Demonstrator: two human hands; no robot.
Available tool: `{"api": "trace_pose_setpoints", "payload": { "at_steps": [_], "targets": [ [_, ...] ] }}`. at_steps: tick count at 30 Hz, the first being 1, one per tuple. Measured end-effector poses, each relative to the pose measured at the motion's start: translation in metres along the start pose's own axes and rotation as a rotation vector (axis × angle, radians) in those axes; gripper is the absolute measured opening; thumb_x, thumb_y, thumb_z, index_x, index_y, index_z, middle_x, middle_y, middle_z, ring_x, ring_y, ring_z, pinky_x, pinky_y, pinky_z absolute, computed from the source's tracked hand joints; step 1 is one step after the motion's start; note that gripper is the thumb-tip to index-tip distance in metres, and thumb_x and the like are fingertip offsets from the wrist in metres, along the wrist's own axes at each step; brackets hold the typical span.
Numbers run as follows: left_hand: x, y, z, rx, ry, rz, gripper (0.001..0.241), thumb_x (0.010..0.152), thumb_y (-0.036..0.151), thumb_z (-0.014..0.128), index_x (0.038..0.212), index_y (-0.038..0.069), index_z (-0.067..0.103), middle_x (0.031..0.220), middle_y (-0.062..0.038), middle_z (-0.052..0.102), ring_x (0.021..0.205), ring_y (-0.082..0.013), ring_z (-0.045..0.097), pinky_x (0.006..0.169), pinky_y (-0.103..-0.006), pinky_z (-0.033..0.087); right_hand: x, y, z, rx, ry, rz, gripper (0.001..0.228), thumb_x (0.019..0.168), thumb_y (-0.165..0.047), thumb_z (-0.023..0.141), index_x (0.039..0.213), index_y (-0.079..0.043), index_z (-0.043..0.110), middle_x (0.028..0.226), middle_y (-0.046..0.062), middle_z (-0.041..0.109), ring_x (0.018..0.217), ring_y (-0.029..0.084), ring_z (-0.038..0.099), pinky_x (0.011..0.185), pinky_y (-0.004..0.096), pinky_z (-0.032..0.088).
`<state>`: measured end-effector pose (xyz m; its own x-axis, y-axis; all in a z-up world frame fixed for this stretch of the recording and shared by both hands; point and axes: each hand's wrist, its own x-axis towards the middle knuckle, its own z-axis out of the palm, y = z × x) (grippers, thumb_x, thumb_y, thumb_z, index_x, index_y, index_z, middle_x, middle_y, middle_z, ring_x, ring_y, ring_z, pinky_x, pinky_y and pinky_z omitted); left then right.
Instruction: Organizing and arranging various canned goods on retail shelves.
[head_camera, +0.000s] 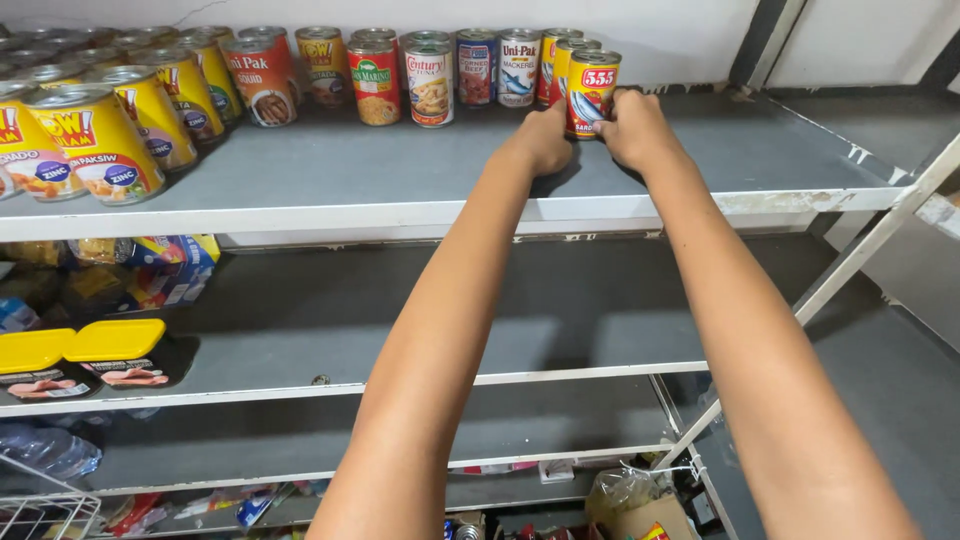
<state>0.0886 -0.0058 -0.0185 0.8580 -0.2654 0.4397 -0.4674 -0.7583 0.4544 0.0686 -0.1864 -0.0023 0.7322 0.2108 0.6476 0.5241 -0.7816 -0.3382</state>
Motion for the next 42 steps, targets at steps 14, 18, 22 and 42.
{"api": "trace_pose_setpoints", "payload": {
  "at_steps": [14,18,22,42],
  "targets": [
    [0.013,-0.007,0.011,-0.108,0.055,-0.057,0.092,0.079,0.007,0.063,0.155,-0.008,0.014,0.135,-0.037,0.055,0.130,-0.0441,0.055,0.109,-0.0435,0.045,0.041,-0.016,0.003,0.669,-0.335,0.369,0.042,0.083,-0.005,0.079,0.123,-0.004,0.068,0.111,0.008,0.075,0.102,0.019,0.069,0.088,0.037,0.053],
    [0.019,-0.011,0.019,-0.113,0.077,-0.055,0.088,0.082,0.007,0.060,0.154,-0.009,0.011,0.137,-0.035,0.053,0.128,-0.0433,0.056,0.106,-0.0446,0.046,0.055,0.009,0.016,0.834,-0.435,0.375,0.043,0.079,0.005,0.075,0.120,-0.006,0.068,0.112,0.007,0.075,0.103,0.019,0.071,0.094,0.036,0.055],
    [-0.004,0.014,-0.009,-0.084,-0.003,-0.130,0.082,0.087,0.010,0.056,0.157,-0.004,0.016,0.133,-0.033,0.059,0.127,-0.0430,0.059,0.106,-0.0461,0.047,0.054,0.016,0.016,0.877,-0.485,0.377,0.041,0.082,0.006,0.075,0.121,-0.005,0.068,0.113,0.007,0.074,0.105,0.020,0.069,0.097,0.037,0.054],
    [-0.031,0.027,-0.033,0.160,0.281,-0.222,0.028,0.090,0.016,0.068,0.113,0.001,0.064,0.115,-0.019,0.073,0.106,-0.0360,0.072,0.087,-0.0466,0.059,0.009,-0.019,0.003,0.464,-0.177,0.021,0.049,0.072,0.005,0.081,0.119,0.000,0.067,0.114,0.013,0.074,0.106,0.027,0.067,0.096,0.038,0.052]
  ]
}}
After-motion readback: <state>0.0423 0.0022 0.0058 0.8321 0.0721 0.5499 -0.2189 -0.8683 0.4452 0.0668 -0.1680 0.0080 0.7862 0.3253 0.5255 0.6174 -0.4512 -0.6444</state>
